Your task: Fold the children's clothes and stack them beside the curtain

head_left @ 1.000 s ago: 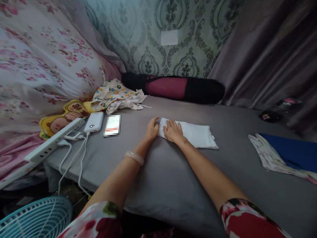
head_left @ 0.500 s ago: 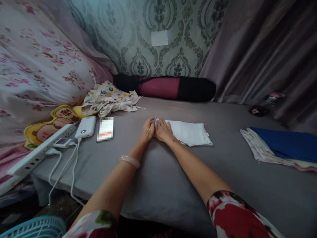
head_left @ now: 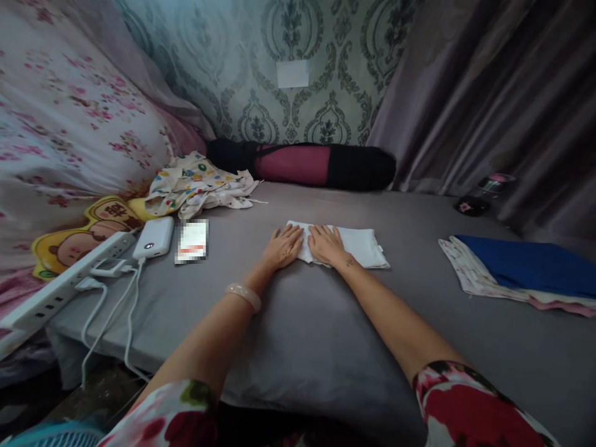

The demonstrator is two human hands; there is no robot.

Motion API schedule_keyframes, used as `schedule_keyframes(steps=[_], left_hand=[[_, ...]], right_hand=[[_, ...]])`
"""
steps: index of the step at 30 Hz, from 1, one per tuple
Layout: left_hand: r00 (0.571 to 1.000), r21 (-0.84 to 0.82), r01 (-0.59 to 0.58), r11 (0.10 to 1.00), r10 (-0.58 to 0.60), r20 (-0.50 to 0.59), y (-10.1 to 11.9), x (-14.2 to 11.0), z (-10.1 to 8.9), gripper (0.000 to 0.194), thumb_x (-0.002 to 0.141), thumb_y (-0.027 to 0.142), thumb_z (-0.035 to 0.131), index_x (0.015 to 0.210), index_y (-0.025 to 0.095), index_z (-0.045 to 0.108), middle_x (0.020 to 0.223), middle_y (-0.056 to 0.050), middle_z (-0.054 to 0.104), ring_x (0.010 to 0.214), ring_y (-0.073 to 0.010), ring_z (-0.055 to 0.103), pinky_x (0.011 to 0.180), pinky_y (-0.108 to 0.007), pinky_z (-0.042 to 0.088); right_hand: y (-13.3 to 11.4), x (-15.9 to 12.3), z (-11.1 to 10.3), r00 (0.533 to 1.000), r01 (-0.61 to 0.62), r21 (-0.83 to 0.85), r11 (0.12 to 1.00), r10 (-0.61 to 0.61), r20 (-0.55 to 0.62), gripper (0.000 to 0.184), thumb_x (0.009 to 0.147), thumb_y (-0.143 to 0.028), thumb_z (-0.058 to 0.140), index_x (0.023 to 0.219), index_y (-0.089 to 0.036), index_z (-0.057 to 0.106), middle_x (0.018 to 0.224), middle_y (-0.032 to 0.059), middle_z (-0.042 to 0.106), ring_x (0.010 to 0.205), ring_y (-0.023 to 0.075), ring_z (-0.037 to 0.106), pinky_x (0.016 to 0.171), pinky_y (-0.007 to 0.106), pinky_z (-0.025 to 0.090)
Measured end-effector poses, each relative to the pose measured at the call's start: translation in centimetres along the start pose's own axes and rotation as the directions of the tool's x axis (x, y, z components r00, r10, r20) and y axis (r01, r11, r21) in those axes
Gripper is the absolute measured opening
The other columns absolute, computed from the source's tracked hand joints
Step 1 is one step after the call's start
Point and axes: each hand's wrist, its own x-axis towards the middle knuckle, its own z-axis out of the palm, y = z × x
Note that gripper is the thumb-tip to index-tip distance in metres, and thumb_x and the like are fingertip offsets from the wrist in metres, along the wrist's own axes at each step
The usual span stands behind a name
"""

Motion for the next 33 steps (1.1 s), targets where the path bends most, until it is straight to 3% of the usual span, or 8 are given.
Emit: schedule_keyframes(steps=[6, 10, 16, 19, 25, 30, 33], left_hand=[[0.999, 0.037, -0.006, 0.999, 0.004, 0.044, -0.3, 0.0, 0.0, 0.048, 0.097, 0.037, 0.027, 0.139, 0.024, 0.046, 0.150, -0.008, 0.040, 0.142, -0.0238, 0.029, 0.116, -0.050, 0.014], [0.999, 0.059, -0.019, 0.998, 0.016, 0.045, -0.4, 0.0, 0.1, 0.051, 0.097, 0.046, 0.029, 0.139, 0.024, 0.046, 0.150, -0.008, 0.040, 0.142, -0.0250, 0.028, 0.115, -0.051, 0.013], [0.998, 0.079, -0.022, 0.997, 0.018, 0.053, -0.6, 0.1, 0.3, 0.061, 0.091, 0.060, 0.036, 0.142, 0.026, 0.043, 0.151, -0.007, 0.037, 0.143, -0.0260, 0.026, 0.116, -0.050, 0.012], [0.997, 0.082, -0.019, 0.996, 0.014, 0.069, -0.6, 0.1, 0.3, 0.067, 0.088, 0.064, 0.039, 0.142, 0.025, 0.042, 0.152, -0.008, 0.036, 0.143, -0.0274, 0.025, 0.116, -0.050, 0.011], [0.998, 0.090, -0.017, 0.996, 0.012, 0.059, -0.9, 0.2, 0.5, 0.069, 0.087, 0.066, 0.042, 0.142, 0.025, 0.043, 0.152, -0.008, 0.036, 0.142, -0.0280, 0.026, 0.116, -0.049, 0.012], [0.997, 0.096, -0.003, 0.995, -0.005, 0.081, -0.8, 0.2, 0.4, 0.072, 0.086, 0.069, 0.039, 0.143, 0.026, 0.040, 0.153, -0.008, 0.035, 0.143, -0.0284, 0.025, 0.115, -0.051, 0.013], [0.995, 0.101, -0.011, 0.995, 0.001, 0.100, -0.7, 0.2, 0.2, 0.074, 0.085, 0.071, 0.038, 0.145, 0.027, 0.038, 0.154, -0.008, 0.033, 0.143, -0.0291, 0.023, 0.114, -0.053, 0.014]], right_hand=[[-0.2, -0.2, 0.8, 0.998, -0.012, 0.021, 1.000, 0.013, -0.062, 0.045, 0.097, -0.029, 0.028, 0.136, -0.016, 0.048, 0.142, 0.0108, 0.049, 0.132, 0.0251, 0.037, 0.111, 0.046, 0.016], [0.0, -0.4, 0.2, 0.998, -0.006, 0.055, 0.998, 0.009, -0.058, 0.046, 0.097, -0.028, 0.027, 0.136, -0.014, 0.048, 0.143, 0.0104, 0.047, 0.133, 0.0233, 0.035, 0.112, 0.043, 0.017], [1.9, -1.8, -0.8, 0.974, -0.194, 0.045, 0.980, 0.198, -0.108, 0.049, 0.097, -0.030, 0.026, 0.138, -0.010, 0.044, 0.148, 0.0156, 0.039, 0.137, 0.0282, 0.029, 0.110, 0.048, 0.019], [2.7, -2.4, -0.5, 0.968, -0.233, 0.042, 0.971, 0.236, -0.088, 0.051, 0.097, -0.033, 0.026, 0.139, -0.009, 0.043, 0.146, 0.0173, 0.040, 0.136, 0.0299, 0.031, 0.109, 0.051, 0.021], [2.7, -2.5, 0.2, 0.966, -0.236, 0.063, 0.970, 0.241, -0.094, 0.050, 0.098, -0.034, 0.024, 0.137, -0.011, 0.045, 0.139, 0.0163, 0.049, 0.131, 0.0286, 0.037, 0.108, 0.052, 0.022], [3.7, -2.5, -0.7, 0.978, -0.211, 0.084, 0.974, 0.210, 0.015, 0.052, 0.099, -0.038, 0.022, 0.141, -0.014, 0.042, 0.144, 0.0144, 0.044, 0.133, 0.0272, 0.037, 0.109, 0.050, 0.025], [5.3, -3.4, -1.4, 0.978, -0.208, 0.030, 0.978, 0.209, -0.027, 0.052, 0.099, -0.037, 0.022, 0.143, -0.016, 0.039, 0.149, 0.0137, 0.038, 0.137, 0.0270, 0.032, 0.111, 0.050, 0.020]])
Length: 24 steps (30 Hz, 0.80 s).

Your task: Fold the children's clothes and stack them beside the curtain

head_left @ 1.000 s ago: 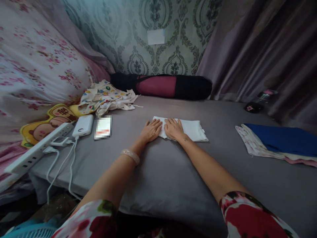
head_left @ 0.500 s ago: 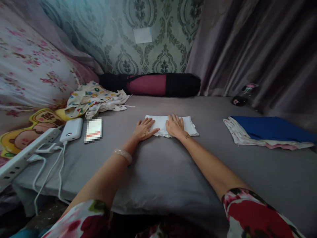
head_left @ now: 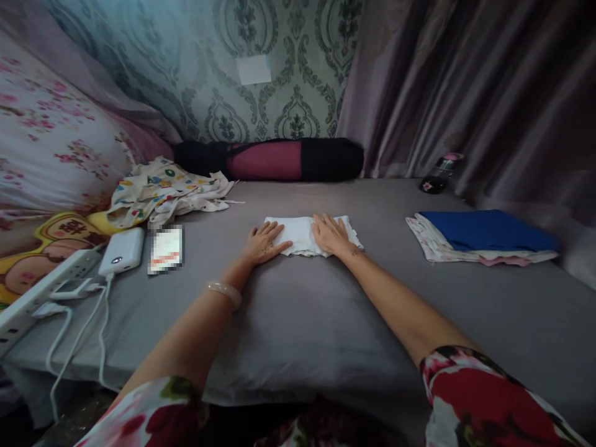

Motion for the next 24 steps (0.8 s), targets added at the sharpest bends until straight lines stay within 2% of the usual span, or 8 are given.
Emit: schedule_keyframes(steps=[3, 7, 11, 15, 18, 20, 22, 24], left_hand=[[1.000, 0.020, -0.006, 1.000, 0.006, 0.011, 0.0, 0.0, 0.0, 0.071, 0.086, 0.071, 0.037, 0.143, 0.030, 0.040, 0.154, -0.007, 0.032, 0.144, -0.0294, 0.022, 0.114, -0.053, 0.013], [0.999, 0.040, 0.008, 0.999, -0.010, 0.033, -0.3, 0.2, 0.1, 0.069, 0.086, 0.071, 0.036, 0.143, 0.033, 0.040, 0.155, -0.006, 0.031, 0.144, -0.0290, 0.021, 0.114, -0.052, 0.013], [0.998, 0.034, 0.010, 0.999, -0.012, 0.058, -0.4, 0.3, 0.1, 0.069, 0.087, 0.069, 0.035, 0.145, 0.032, 0.038, 0.156, -0.007, 0.029, 0.144, -0.0297, 0.020, 0.114, -0.054, 0.013], [0.994, 0.014, 0.014, 1.000, -0.015, 0.105, -0.2, 0.4, -0.4, 0.067, 0.089, 0.066, 0.034, 0.145, 0.030, 0.036, 0.157, -0.008, 0.026, 0.145, -0.0304, 0.017, 0.113, -0.055, 0.012], [0.989, -0.025, 0.034, 0.999, -0.030, 0.146, -0.1, 0.7, -0.9, 0.066, 0.088, 0.063, 0.038, 0.143, 0.027, 0.040, 0.156, -0.010, 0.027, 0.145, -0.0304, 0.018, 0.113, -0.054, 0.015], [0.992, -0.070, 0.048, 0.996, -0.039, 0.121, -0.2, 1.0, -1.2, 0.067, 0.085, 0.061, 0.046, 0.140, 0.023, 0.044, 0.155, -0.012, 0.030, 0.143, -0.0305, 0.025, 0.113, -0.048, 0.023], [0.997, -0.106, 0.070, 0.992, -0.067, 0.028, -0.6, 1.4, -1.5, 0.068, 0.081, 0.058, 0.053, 0.136, 0.019, 0.049, 0.150, -0.015, 0.036, 0.137, -0.0298, 0.036, 0.110, -0.040, 0.032], [0.982, -0.127, 0.166, 0.978, -0.176, -0.069, -1.4, 1.8, -1.7, 0.064, 0.080, 0.053, 0.055, 0.131, 0.015, 0.052, 0.139, -0.017, 0.049, 0.127, -0.0287, 0.048, 0.103, -0.037, 0.039]], right_hand=[[1.7, -0.8, -0.2, 0.999, -0.041, -0.076, 0.996, 0.039, -0.037, 0.052, 0.099, -0.037, 0.024, 0.142, -0.014, 0.042, 0.151, 0.0148, 0.036, 0.140, 0.0278, 0.027, 0.113, 0.051, 0.014], [2.9, -1.2, 0.3, 0.997, -0.070, -0.060, 0.996, 0.072, 0.029, 0.052, 0.099, -0.038, 0.023, 0.142, -0.015, 0.042, 0.149, 0.0118, 0.040, 0.139, 0.0275, 0.028, 0.111, 0.050, 0.022], [2.9, -1.1, 0.5, 0.996, -0.083, -0.036, 0.996, 0.084, 0.038, 0.051, 0.099, -0.038, 0.024, 0.142, -0.017, 0.041, 0.149, 0.0113, 0.040, 0.139, 0.0266, 0.027, 0.110, 0.049, 0.023], [3.2, -0.5, 0.0, 0.991, -0.101, 0.094, 0.991, 0.092, 0.096, 0.047, 0.097, -0.036, 0.031, 0.138, -0.019, 0.047, 0.146, 0.0106, 0.043, 0.139, 0.0260, 0.028, 0.110, 0.049, 0.024], [4.2, 0.4, -0.9, 0.985, -0.138, 0.245, 0.960, 0.108, 0.132, 0.042, 0.093, -0.027, 0.040, 0.133, -0.019, 0.053, 0.141, 0.0090, 0.050, 0.133, 0.0211, 0.040, 0.107, 0.036, 0.031], [5.2, 0.9, -1.6, 0.981, -0.182, 0.289, 0.940, 0.153, 0.123, 0.043, 0.092, -0.023, 0.042, 0.133, -0.018, 0.053, 0.136, 0.0089, 0.055, 0.124, 0.0176, 0.050, 0.100, 0.028, 0.039], [6.4, 1.2, -2.3, 0.969, -0.247, 0.301, 0.921, 0.225, 0.105, 0.042, 0.092, -0.022, 0.041, 0.131, -0.017, 0.055, 0.127, 0.0090, 0.062, 0.112, 0.0162, 0.059, 0.090, 0.024, 0.045], [7.6, 1.3, -2.9, 0.944, -0.329, 0.302, 0.895, 0.315, 0.094, 0.036, 0.090, -0.022, 0.044, 0.119, -0.014, 0.064, 0.109, 0.0102, 0.070, 0.096, 0.0175, 0.065, 0.078, 0.024, 0.048]])
